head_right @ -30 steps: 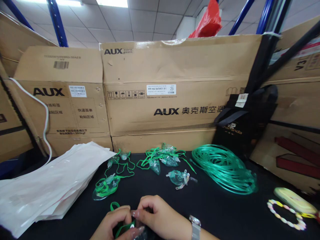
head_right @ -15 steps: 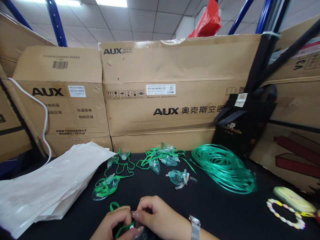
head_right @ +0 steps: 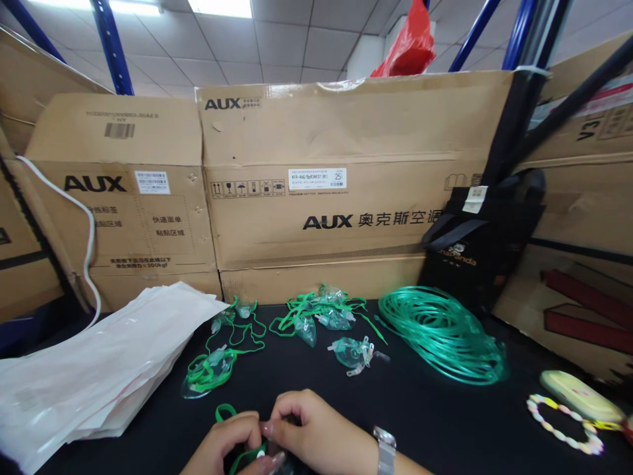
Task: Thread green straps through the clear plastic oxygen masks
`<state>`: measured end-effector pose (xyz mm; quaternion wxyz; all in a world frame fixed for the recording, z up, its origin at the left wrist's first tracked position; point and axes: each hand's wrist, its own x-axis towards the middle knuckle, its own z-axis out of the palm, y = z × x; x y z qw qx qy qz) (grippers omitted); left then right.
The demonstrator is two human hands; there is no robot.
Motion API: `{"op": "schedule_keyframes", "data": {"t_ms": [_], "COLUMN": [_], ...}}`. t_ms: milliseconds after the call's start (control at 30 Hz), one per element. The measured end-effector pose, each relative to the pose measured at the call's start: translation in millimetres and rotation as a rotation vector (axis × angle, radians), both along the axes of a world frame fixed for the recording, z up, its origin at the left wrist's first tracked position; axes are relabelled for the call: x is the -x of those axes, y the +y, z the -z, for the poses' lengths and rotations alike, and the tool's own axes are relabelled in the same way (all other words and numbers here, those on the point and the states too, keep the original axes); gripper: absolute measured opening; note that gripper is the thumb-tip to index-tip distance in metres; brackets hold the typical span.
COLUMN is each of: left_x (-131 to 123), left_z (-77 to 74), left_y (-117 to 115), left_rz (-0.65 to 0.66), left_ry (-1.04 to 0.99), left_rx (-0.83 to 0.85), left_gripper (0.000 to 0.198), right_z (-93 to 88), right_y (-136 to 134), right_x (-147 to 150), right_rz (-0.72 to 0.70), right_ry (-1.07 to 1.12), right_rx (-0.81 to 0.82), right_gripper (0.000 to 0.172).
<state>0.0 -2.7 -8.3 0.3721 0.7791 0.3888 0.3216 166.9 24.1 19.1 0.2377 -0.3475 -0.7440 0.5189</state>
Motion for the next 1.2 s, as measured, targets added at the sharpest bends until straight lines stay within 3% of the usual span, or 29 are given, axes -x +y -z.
{"op": "schedule_keyframes", "data": {"t_ms": [1200], "left_x": [-0.5], "left_z": [3.4], "left_y": [0.0], "left_rz": [-0.009], "left_ry": [-0.023], "left_rx": [-0.040], "left_gripper": [0.033], "right_z": [0.7], "right_y": [-0.4], "right_x": [-0.4], "right_rz": [-0.013], "right_ry": [0.013], "right_rx": [0.023], "right_gripper": [0.037]}}
